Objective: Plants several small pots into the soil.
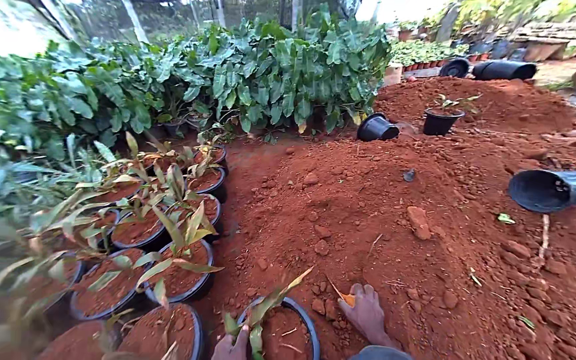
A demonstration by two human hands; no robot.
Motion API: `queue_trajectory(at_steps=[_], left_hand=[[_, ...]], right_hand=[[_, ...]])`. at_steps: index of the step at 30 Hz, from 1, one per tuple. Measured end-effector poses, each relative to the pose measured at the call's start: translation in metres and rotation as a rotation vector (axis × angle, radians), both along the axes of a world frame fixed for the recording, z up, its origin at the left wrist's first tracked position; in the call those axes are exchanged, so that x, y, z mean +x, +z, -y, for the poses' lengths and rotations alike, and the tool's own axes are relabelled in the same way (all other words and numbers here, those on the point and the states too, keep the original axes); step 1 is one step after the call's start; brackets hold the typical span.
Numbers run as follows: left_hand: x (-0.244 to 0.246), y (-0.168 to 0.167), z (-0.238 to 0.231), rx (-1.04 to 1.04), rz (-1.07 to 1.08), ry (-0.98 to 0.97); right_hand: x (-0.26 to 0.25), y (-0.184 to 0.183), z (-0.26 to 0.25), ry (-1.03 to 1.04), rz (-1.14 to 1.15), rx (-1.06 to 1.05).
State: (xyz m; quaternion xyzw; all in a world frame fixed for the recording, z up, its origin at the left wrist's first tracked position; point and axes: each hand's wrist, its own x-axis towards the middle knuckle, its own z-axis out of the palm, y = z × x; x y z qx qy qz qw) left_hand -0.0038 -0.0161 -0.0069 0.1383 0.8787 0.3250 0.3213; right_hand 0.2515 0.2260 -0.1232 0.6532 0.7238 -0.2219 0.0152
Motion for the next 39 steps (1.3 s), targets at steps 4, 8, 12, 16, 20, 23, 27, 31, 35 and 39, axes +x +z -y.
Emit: queue_trajectory(at_steps=[4,8,12,16,20,23,27,31,35,39], left_hand=[[0.004,0.002,0.001,0.018,0.037,0.035],[0.006,0.0,-0.002,0.049,0.07,0.049],[0.008,-0.003,0.0,0.155,0.072,0.065],[0.009,-0.001,0.002,0.117,0.06,0.042],[0.01,0.005,0.004,0.079,0.04,0.059],[0.01,0.01,0.004,0.066,0.038,0.066],[0.01,0.015,0.005,0.055,0.076,0.05],[0.01,0.017,0.004,0.041,0.095,0.047],[0.009,0.019,0.004,0.034,0.119,0.049],[0.009,0.02,0.004,0.057,0.125,0.047]], right_hand=[[0.032,-0.019,0.004,0.116,-0.235,0.203],[0.055,0.016,0.009,0.234,-0.367,0.26],[0.066,0.075,0.006,0.426,-0.428,0.275],[0.065,0.14,-0.001,0.638,-0.414,0.225],[0.053,0.184,-0.011,0.877,-0.385,0.162],[0.036,0.213,-0.013,1.008,-0.291,0.048],[0.013,0.234,-0.012,1.133,-0.135,-0.032],[-0.014,0.25,-0.001,1.215,-0.025,-0.085],[-0.045,0.268,0.017,1.246,0.076,-0.161],[-0.069,0.282,0.033,1.246,0.163,-0.2]])
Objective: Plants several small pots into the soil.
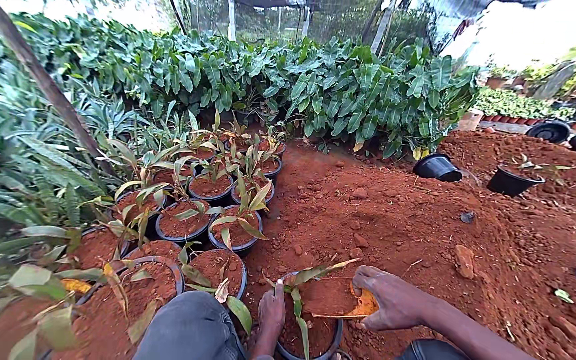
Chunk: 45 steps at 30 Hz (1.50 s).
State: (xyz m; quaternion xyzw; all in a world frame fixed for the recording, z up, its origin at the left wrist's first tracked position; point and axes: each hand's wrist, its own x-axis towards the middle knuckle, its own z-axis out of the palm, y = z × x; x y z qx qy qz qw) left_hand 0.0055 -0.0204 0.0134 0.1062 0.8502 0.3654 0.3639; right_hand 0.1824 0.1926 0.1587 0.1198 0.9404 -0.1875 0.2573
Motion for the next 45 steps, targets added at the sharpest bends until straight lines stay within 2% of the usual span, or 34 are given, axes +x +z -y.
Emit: queue_trajectory(at_steps=[8,19,25,27,30,33,39,45], left_hand=[[0.0,-0.001,-0.001,-0.021,0.002,-0.017],[0.0,0.001,-0.003,-0.031,0.001,-0.022],[-0.002,-0.012,-0.001,-0.066,-0.16,0.141],[-0.005,-0.021,0.003,-0.08,-0.082,0.185],[-0.002,-0.034,0.007,0.019,0.177,0.313],[0.0,-0.035,0.006,0.054,0.241,0.426],[0.009,-0.048,0.006,-0.011,0.155,0.335],[0.01,-0.042,0.004,-0.086,0.112,0.254]], right_hand=[[0.001,0.002,0.004,-0.036,0.096,0.046],[0.037,-0.025,-0.032,-0.33,0.137,0.087],[0.061,-0.035,-0.05,-0.518,0.066,0.112],[0.065,-0.033,-0.05,-0.548,0.039,0.102],[0.072,-0.032,-0.05,-0.584,0.003,0.074],[0.078,-0.035,-0.05,-0.612,-0.021,0.051],[0.082,-0.039,-0.052,-0.678,-0.127,0.009],[0.079,-0.043,-0.055,-0.699,-0.172,-0.019]])
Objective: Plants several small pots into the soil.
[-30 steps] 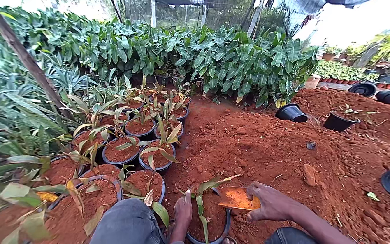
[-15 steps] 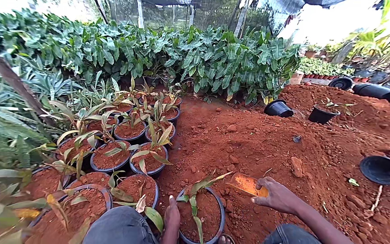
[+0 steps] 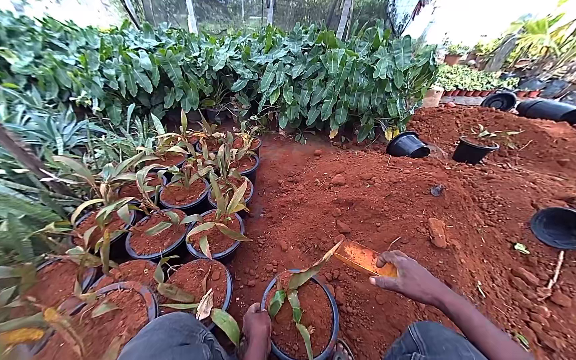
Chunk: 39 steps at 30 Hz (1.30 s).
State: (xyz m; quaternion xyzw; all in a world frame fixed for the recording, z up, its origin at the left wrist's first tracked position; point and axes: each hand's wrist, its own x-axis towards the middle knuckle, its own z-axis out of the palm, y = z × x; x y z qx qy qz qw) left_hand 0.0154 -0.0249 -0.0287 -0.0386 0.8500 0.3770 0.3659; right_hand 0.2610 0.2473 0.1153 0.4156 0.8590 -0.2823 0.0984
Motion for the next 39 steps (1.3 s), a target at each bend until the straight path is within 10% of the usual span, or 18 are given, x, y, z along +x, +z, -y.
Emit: queue_trajectory(at_steps=[39], left_hand=[[-0.002,-0.008,0.0,0.104,-0.012,0.011]], right_hand=[[-0.004,-0.003,0.0,-0.08,-0.118,0.022]])
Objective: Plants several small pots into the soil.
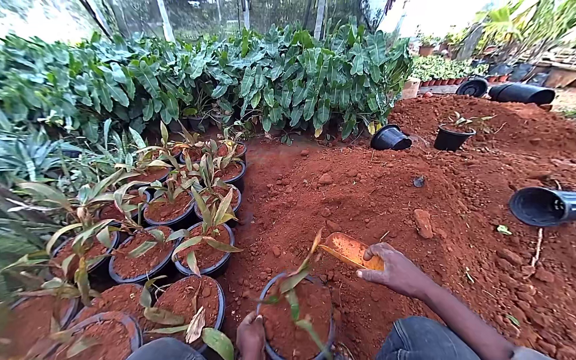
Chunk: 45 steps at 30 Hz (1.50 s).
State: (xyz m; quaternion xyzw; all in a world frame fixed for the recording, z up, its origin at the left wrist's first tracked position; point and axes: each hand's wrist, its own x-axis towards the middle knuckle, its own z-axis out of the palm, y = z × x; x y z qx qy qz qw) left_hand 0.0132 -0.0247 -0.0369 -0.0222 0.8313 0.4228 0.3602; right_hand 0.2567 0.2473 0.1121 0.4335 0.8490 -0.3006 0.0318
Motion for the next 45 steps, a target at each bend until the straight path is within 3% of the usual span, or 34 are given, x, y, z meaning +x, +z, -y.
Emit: queue_trajectory(at_steps=[3,15,21,24,28,33,39,45], left_hand=[[-0.007,-0.019,0.016,-0.028,-0.029,0.034],[-0.004,-0.019,0.013,0.033,0.023,0.105],[-0.002,-0.018,0.01,0.043,0.041,0.14],[-0.002,-0.018,0.01,0.039,0.04,0.13],[-0.002,-0.019,0.01,0.051,0.042,0.127],[-0.002,-0.016,0.01,0.034,0.041,0.118],[-0.002,-0.014,0.011,0.017,0.038,0.095],[-0.003,-0.017,0.01,0.02,0.046,0.107]], right_hand=[[0.003,-0.001,-0.002,0.007,-0.019,0.009],[0.004,-0.004,-0.001,-0.009,0.078,0.02],[0.009,-0.015,-0.014,-0.158,0.14,0.293],[0.0,-0.011,-0.008,-0.017,0.16,0.232],[-0.037,0.008,0.019,0.467,0.298,-0.02],[-0.092,0.006,0.052,0.778,0.45,-0.02],[-0.154,-0.031,0.071,0.719,0.455,-0.041],[-0.167,-0.074,0.091,0.57,0.359,-0.14]])
